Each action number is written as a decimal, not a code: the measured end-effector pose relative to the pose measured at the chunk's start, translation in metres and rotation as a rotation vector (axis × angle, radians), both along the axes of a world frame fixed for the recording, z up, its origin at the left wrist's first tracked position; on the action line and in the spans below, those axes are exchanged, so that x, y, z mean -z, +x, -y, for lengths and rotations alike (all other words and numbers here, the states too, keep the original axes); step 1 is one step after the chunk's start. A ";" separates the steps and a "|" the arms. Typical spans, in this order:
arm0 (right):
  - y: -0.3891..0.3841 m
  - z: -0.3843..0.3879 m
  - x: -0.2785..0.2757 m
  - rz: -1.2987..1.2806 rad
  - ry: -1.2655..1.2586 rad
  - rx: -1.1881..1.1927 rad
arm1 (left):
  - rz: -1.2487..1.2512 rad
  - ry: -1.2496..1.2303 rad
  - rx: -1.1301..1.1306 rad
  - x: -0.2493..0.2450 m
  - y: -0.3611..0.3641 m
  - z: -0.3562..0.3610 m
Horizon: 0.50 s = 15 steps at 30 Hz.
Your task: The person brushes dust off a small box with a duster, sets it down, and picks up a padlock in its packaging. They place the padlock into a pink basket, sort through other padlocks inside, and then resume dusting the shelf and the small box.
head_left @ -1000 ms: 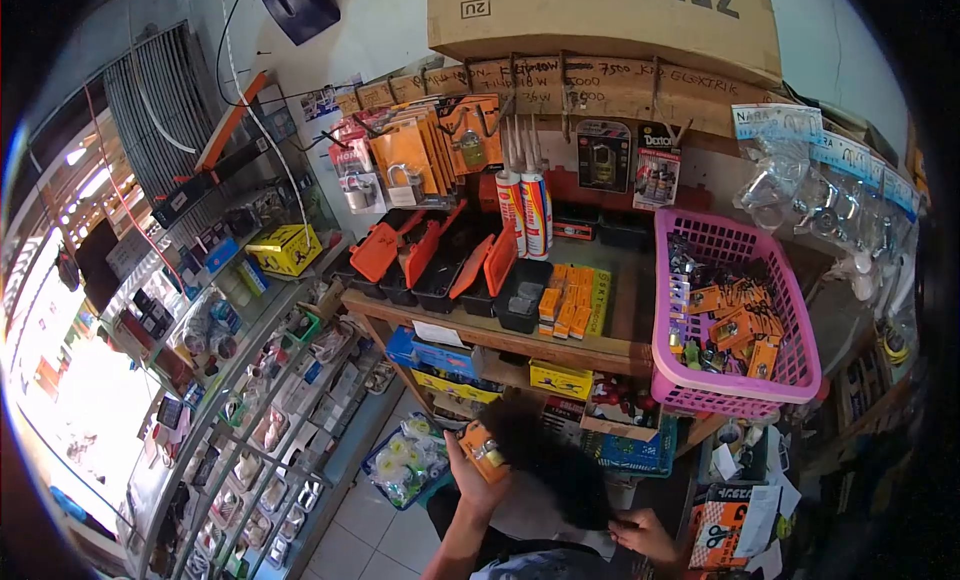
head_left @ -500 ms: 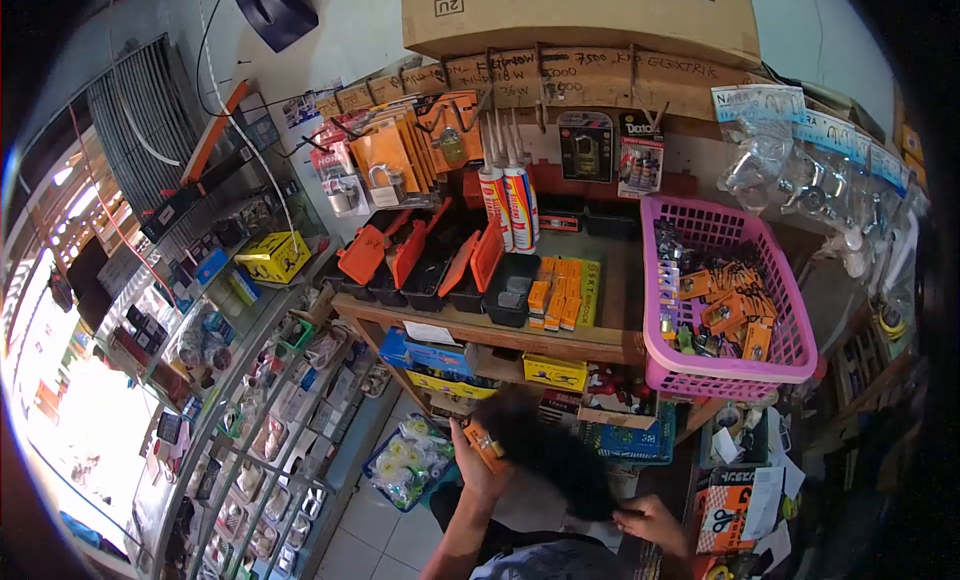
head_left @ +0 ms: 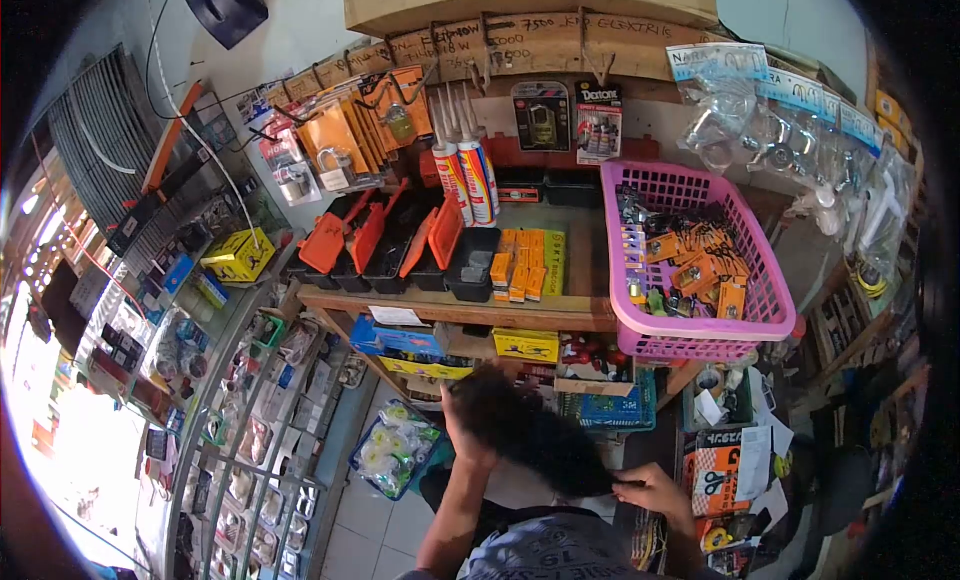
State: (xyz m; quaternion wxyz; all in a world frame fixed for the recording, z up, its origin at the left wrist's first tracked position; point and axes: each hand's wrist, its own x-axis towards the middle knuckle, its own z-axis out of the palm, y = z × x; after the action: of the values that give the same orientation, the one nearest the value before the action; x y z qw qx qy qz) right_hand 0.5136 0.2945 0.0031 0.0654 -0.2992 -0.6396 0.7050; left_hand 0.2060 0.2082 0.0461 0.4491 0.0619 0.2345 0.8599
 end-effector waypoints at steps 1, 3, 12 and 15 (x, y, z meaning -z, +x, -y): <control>0.002 -0.001 0.003 0.001 -0.001 0.002 | -0.049 0.157 0.142 0.000 -0.001 0.000; 0.007 -0.002 0.012 -0.033 0.054 0.085 | 0.011 0.150 0.110 -0.008 0.003 -0.004; 0.011 -0.005 0.001 -0.048 0.209 0.103 | -0.001 -0.009 0.048 -0.024 0.016 0.005; 0.012 -0.008 -0.009 -0.074 0.182 -0.058 | -0.235 0.296 0.261 0.002 0.002 0.001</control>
State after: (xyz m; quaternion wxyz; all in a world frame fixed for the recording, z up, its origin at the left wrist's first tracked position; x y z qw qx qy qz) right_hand 0.5258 0.3022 0.0118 0.0954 -0.2471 -0.7066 0.6562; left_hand 0.2078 0.2069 0.0437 0.5124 0.2565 0.1465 0.8064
